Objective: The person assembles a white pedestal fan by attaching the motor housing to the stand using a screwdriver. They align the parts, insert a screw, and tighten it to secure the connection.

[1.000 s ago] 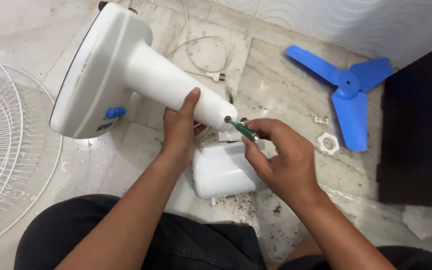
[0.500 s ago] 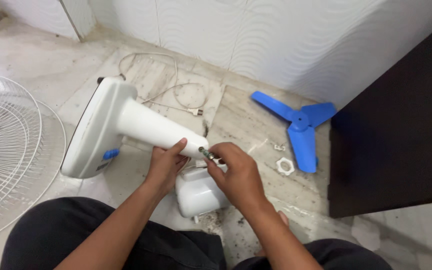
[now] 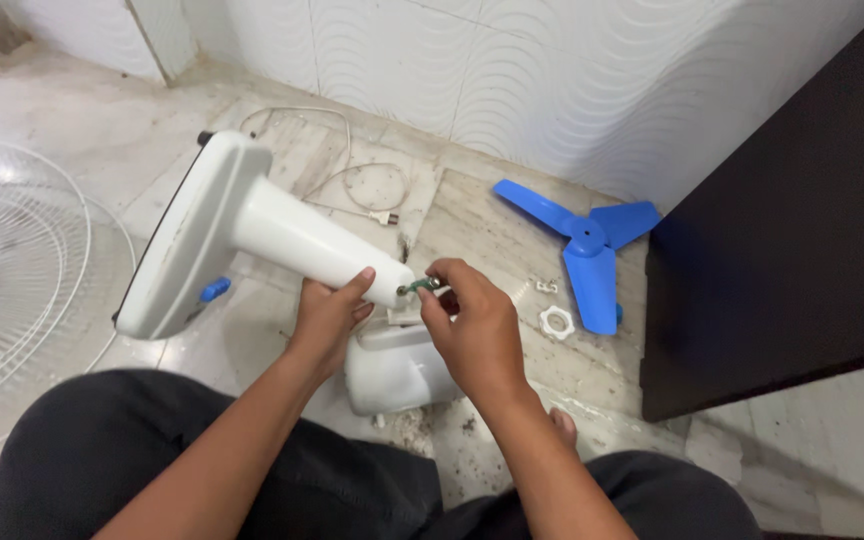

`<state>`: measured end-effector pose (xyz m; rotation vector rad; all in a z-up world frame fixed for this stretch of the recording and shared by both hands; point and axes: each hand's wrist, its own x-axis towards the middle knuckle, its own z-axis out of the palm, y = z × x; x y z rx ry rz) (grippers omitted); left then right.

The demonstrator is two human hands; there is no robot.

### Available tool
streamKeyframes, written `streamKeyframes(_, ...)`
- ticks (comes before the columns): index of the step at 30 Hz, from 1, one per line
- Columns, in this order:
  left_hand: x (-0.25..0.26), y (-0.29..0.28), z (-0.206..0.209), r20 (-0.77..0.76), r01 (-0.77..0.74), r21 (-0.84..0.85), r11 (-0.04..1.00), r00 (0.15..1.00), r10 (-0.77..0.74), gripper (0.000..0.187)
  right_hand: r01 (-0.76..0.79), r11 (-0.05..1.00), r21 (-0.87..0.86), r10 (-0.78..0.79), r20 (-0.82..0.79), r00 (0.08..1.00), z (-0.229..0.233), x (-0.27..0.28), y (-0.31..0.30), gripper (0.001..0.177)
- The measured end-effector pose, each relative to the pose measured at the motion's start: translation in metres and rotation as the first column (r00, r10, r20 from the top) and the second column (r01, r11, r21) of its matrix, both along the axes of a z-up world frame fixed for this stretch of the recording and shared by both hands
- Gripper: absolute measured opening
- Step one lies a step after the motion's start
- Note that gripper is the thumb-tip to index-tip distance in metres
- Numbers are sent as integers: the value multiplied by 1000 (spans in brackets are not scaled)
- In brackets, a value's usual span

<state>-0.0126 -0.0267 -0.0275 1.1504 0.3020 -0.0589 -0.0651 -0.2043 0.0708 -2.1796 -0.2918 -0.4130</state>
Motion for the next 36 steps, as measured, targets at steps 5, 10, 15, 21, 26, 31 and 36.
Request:
streamKeyframes(5, 9, 5, -13, -10, 10, -86, 996, 1000, -11, 22, 23, 1000, -7, -22, 76, 997, -4, 12, 2, 25)
streamKeyframes(10, 19, 5, -21, -31, -34, -76, 997, 999, 31, 19, 37, 999, -32, -34, 95, 995, -7, 23, 6, 24)
streamKeyframes(15, 28, 7, -21, -81, -54, -106, 993, 996, 45, 19, 27, 999, -29, -24, 101, 995, -11, 35, 12, 20)
streamKeyframes(21, 34, 7, -18, -162, -85, -66, 994, 984, 73, 25, 6, 996, -88, 3, 101, 995, -13, 47, 17, 21)
streamKeyframes(26, 38, 10, -15, -200, -84, -48, 995, 977, 73, 34, 21, 997, -76, -15, 73, 997, -18, 47, 20, 21)
streamKeyframes(31, 44, 10, -19, -218, -95, -35, 995, 972, 85, 39, 80, 995, -63, -80, 14, 997, -24, 51, 25, 14)
streamKeyframes(36, 47, 11, -25, -216, -107, -31, 994, 972, 98, 40, 26, 996, -87, -23, 42, 999, -27, 51, 27, 16)
